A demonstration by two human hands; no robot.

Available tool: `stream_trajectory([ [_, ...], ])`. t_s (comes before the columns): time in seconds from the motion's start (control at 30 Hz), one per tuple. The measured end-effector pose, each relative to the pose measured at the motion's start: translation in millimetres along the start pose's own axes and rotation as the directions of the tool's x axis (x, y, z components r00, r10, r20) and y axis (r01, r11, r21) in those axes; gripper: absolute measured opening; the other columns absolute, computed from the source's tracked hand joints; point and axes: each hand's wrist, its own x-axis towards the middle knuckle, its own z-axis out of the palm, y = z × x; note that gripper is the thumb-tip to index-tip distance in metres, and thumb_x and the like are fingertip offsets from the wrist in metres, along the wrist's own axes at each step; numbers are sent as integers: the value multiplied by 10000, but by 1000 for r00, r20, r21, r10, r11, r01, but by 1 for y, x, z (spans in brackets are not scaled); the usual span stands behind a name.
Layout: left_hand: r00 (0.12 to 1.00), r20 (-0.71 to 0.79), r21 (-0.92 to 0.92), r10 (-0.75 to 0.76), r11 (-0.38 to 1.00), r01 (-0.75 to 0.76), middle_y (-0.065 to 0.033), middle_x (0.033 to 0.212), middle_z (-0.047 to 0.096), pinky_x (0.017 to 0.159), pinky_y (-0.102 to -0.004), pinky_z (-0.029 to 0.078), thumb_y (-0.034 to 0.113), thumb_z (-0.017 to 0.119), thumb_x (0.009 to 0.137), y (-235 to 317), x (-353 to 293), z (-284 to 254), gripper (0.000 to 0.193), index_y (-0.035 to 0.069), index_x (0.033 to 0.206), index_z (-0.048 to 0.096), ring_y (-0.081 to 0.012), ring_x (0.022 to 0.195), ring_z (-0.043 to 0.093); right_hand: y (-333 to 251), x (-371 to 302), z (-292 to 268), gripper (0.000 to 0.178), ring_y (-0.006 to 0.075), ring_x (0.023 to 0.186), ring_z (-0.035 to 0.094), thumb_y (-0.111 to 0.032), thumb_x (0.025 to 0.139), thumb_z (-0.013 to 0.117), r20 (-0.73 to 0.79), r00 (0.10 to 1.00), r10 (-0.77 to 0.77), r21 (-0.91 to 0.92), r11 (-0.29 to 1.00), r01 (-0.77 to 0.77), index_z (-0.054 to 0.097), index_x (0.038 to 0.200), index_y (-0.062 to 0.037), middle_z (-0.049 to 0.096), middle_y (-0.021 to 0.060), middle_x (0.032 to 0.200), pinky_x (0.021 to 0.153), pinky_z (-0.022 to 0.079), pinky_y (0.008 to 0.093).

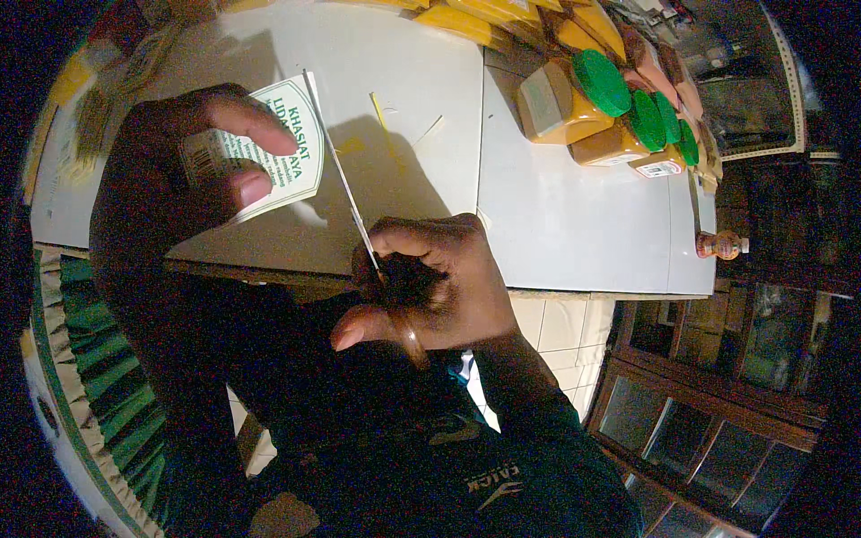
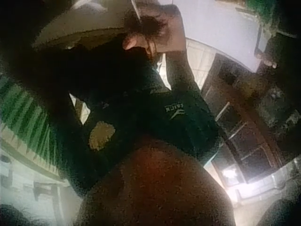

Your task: The recorder uses scissors to cut and separate individual product labels from a larger sheet in a pharmacy environment.

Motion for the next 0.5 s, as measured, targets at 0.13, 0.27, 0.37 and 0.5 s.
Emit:
stream_trajectory([
  [0.13, 997, 70, 27, 38, 999, -40, -113, 863, 640, 799, -330, 460, 225, 681, 713, -8, 3, -9, 289, 20, 915, 653, -215, 858, 610, 2, 0, 4, 623, 87, 480, 543, -575, 499, 832, -33, 999, -4, 36, 999, 5, 624, 688, -19, 589, 17, 578, 438, 361, 211],
  [0.27, 995, 84, -40, 47, 998, -44, -116, 862, 641, 789, -334, 465, 223, 694, 710, -9, 4, -10, 286, 25, 914, 656, -215, 849, 612, 4, 0, 2, 609, 92, 474, 544, -565, 489, 834, -17, 999, -40, 5, 999, 40, 626, 686, -28, 585, 14, 569, 436, 360, 215],
  [0.37, 995, 99, 29, 11, 999, -14, -118, 867, 644, 792, -331, 464, 223, 702, 705, -8, 4, -13, 293, 20, 912, 656, -216, 856, 612, 0, 1, -2, 596, 94, 466, 540, -553, 485, 841, 35, 999, -8, -51, 999, 10, 625, 681, -33, 579, 8, 558, 431, 356, 215],
  [0.5, 992, 115, 46, 57, 997, -62, -118, 849, 630, 779, -332, 461, 230, 695, 713, -10, 6, -16, 293, 8, 900, 651, -222, 835, 606, 3, 1, 0, 598, 90, 457, 532, -558, 481, 840, 10, 999, -35, -38, 999, 35, 622, 672, -35, 573, 1, 549, 425, 347, 215],
])
